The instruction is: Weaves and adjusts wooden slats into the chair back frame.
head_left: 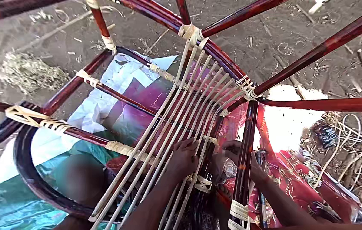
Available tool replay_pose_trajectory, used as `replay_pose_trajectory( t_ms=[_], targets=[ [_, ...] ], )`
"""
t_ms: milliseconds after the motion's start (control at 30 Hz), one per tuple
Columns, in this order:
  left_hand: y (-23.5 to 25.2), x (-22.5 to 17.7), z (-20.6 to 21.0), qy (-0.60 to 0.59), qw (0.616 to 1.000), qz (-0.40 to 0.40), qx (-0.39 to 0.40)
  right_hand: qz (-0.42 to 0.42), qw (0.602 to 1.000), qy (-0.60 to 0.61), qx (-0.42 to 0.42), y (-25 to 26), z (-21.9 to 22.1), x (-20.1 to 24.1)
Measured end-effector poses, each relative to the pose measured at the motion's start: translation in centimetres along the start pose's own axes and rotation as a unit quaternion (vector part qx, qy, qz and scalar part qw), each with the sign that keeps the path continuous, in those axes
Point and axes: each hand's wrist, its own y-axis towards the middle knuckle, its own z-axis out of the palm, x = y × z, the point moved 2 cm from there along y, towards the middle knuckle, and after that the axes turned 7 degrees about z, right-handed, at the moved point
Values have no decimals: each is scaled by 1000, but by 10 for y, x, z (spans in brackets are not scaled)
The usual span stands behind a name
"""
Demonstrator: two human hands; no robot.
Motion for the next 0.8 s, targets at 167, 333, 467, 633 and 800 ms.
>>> replay_pose_trajectory(
  t_ms=[167,333,467,633,800],
  targets=[
    [1,2,0,-7,1000,13,-16,-115,989,-90,7,64,31,14],
    [0,2,2,-10,999,12,-37,-127,988,-90,-20,84,47,12],
    [0,2,1,-12,999,21,-41,-167,979,-116,-25,87,54,13],
    [1,4,1,-14,998,32,-43,-128,983,-129,-25,88,59,18],
    [2,3,-2,-11,999,33,-39,-180,970,-153,-59,86,66,12]
  ],
)
